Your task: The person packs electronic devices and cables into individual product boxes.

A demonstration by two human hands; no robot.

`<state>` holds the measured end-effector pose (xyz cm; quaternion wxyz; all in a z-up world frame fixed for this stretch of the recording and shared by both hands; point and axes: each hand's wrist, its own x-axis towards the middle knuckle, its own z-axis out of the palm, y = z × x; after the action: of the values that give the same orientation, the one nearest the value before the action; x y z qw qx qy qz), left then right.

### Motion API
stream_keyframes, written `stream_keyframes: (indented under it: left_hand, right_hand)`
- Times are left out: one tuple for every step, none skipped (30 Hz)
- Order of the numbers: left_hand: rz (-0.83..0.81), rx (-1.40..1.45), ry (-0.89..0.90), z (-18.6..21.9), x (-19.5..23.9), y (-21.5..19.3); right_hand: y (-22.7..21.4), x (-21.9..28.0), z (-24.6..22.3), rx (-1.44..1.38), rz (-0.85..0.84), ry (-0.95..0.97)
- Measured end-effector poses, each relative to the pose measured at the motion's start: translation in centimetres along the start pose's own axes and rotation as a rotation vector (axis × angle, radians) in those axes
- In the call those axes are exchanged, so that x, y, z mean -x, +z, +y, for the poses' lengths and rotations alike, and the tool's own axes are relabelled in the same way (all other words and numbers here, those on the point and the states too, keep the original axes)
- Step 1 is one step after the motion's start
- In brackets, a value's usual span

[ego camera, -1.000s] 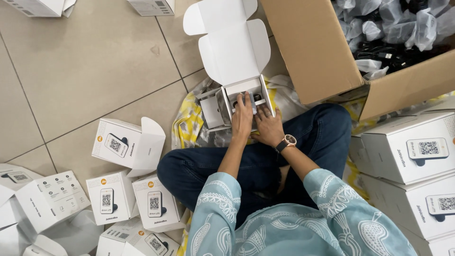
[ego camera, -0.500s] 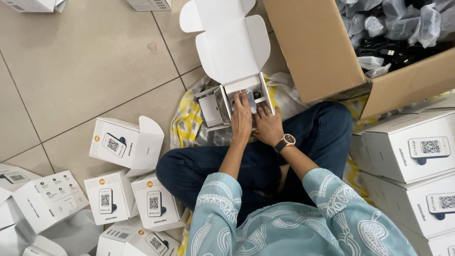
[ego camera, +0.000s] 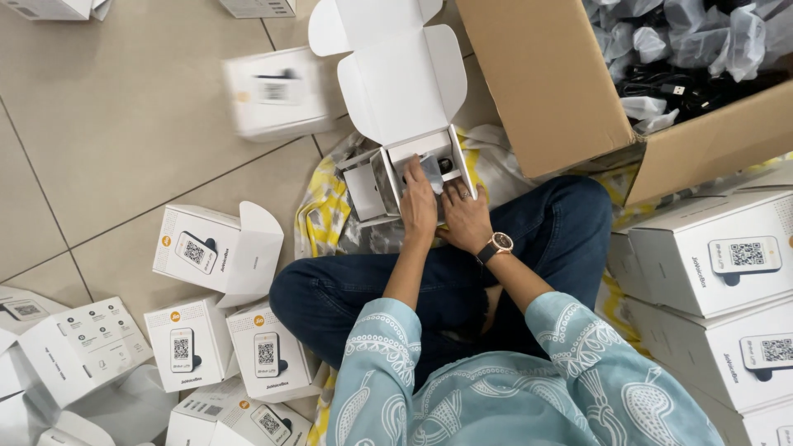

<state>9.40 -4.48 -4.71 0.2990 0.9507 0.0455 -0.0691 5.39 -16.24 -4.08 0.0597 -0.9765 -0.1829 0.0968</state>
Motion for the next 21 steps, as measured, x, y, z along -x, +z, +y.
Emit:
stream_keyframes:
  left_hand:
    - [0.0, -0.001, 0.0, -0.4, -0.1, 0.5]
    - [0.069, -0.004, 0.013, -0.8, -0.1, 1.1]
    - [0.138, -0.01, 0.025, -1.3, -0.1, 1.6]
    - [0.139, -0.012, 0.022, -1.5, 0.0, 1.7]
    - [0.153, -0.022, 0.039, -1.6, -0.1, 1.8]
    - [0.167, -0.031, 0.057, -1.7, -0.1, 2.0]
    - [0.168, -0.031, 0.058, -1.9, -0.1, 2.3]
    - [0.215, -0.039, 0.105, -2.1, -0.1, 2.6]
    - [0.261, -0.045, 0.155, -2.3, -0.1, 3.0]
    - [0.261, -0.045, 0.16, -2.1, 0.1, 2.8]
    - [0.263, -0.087, 0.192, -2.1, 0.5, 2.5]
    - [0.265, -0.129, 0.224, -2.1, 0.8, 2.2]
    - [0.266, -0.131, 0.225, -1.7, 1.2, 1.4]
    - [0.251, -0.076, 0.264, -1.3, 1.5, 0.6]
    - [0.236, -0.022, 0.301, -0.9, 1.9, -0.2]
    - [0.237, -0.025, 0.3, -1.2, 2.1, -0.1]
    - [0.225, 0.032, 0.302, -1.5, 2.3, -0.1]
    - [0.214, 0.088, 0.303, -1.8, 2.4, -0.1]
    - [0.215, 0.086, 0.3, -2.7, 2.3, 0.7]
    - [0.229, 0.04, 0.309, -3.5, 2.2, 1.5]
    - [0.242, -0.001, 0.318, -4.1, 2.1, 2.5]
  right_hand:
    - [0.1, 0.0, 0.1, -0.001, 0.0, 0.0]
    - [0.2, 0.0, 0.2, 0.01, 0.015, -0.005]
    - [0.4, 0.0, 0.1, 0.02, 0.031, -0.012]
    - [0.6, 0.0, 0.1, 0.017, 0.03, -0.015]
    - [0.7, 0.0, 0.1, 0.013, 0.054, -0.01]
    - [0.8, 0.0, 0.1, 0.008, 0.078, -0.005]
    - [0.7, 0.0, 0.1, 0.008, 0.079, -0.004]
    - [0.6, 0.0, 0.0, 0.005, 0.076, -0.006]
    - [0.5, 0.1, 0.1, 0.003, 0.074, -0.005]
    - [0.5, 0.1, 0.2, 0.003, 0.077, -0.001]
    - [0.6, 0.1, 0.2, 0.014, 0.072, -0.002]
    - [0.6, 0.1, 0.1, 0.025, 0.067, -0.002]
    - [0.8, 0.1, 0.2, 0.023, 0.069, -0.003]
    - [0.9, 0.1, 0.2, 0.023, 0.075, -0.005]
    - [1.1, 0.1, 0.2, 0.021, 0.08, -0.009]
    - [1.2, 0.1, 0.3, 0.019, 0.081, -0.01]
    - [1.3, 0.1, 0.3, 0.021, 0.086, -0.008]
    - [1.4, 0.1, 0.3, 0.023, 0.091, -0.007]
    - [1.4, 0.1, 0.3, 0.021, 0.091, -0.01]
    - [1.5, 0.1, 0.1, 0.009, 0.075, -0.002]
    - [1.4, 0.1, 0.3, 0.001, 0.059, 0.008]
